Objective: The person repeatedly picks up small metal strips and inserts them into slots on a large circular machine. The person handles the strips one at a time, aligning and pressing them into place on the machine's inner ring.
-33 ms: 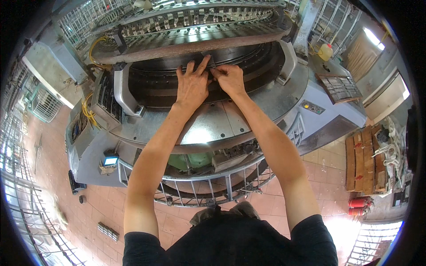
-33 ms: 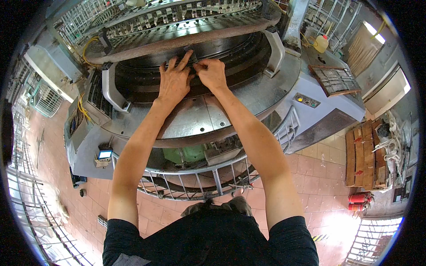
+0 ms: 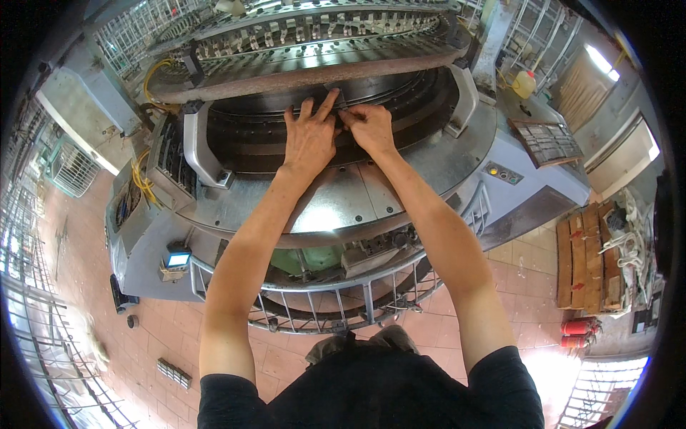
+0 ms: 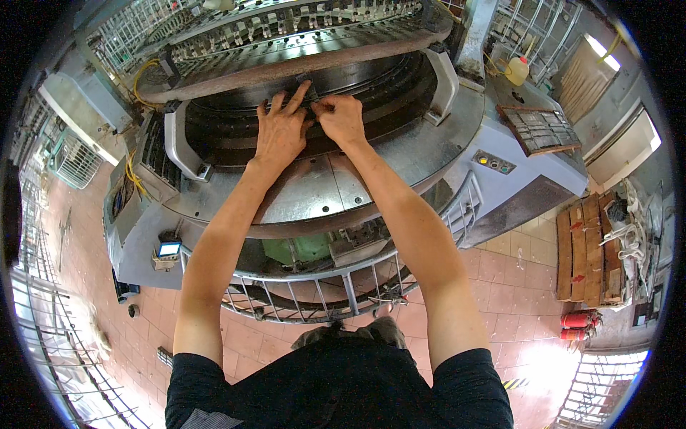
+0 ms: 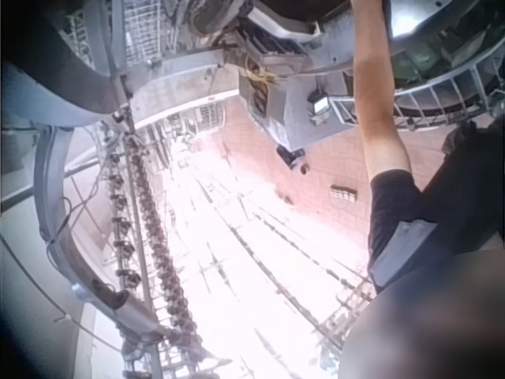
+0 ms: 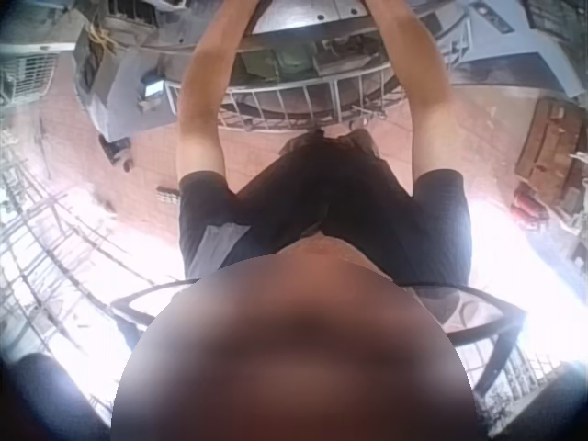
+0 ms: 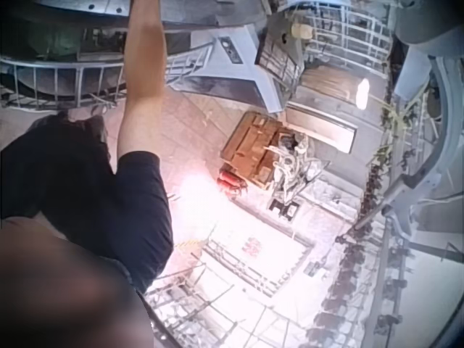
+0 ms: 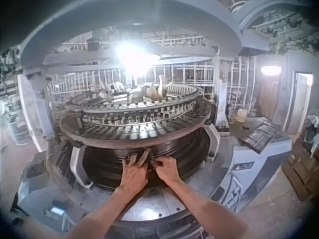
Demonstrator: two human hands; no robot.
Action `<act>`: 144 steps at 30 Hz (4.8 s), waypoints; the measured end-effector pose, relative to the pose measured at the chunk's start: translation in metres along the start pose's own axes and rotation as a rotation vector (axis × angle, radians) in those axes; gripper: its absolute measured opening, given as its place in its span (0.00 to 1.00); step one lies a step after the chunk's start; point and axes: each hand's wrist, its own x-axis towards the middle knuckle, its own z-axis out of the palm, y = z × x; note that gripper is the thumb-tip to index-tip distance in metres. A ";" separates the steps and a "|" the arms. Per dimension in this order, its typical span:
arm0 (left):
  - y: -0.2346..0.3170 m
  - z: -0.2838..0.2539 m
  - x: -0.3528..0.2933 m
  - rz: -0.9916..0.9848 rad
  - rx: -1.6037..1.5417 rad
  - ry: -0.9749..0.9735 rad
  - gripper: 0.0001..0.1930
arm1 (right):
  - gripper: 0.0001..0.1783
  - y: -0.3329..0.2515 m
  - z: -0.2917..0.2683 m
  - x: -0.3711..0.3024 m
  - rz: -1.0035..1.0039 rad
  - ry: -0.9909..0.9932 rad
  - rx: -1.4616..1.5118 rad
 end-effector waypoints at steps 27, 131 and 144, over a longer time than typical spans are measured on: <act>-0.033 -0.047 0.028 -0.025 -0.005 -0.421 0.49 | 0.16 -0.037 0.008 0.000 0.186 -0.119 -0.115; -0.010 -0.013 -0.036 -0.180 -0.445 0.240 0.11 | 0.07 -0.034 0.005 0.047 0.278 -0.223 0.814; -0.015 -0.008 -0.036 -0.183 -0.465 0.221 0.12 | 0.07 -0.042 0.009 0.046 0.160 -0.120 0.667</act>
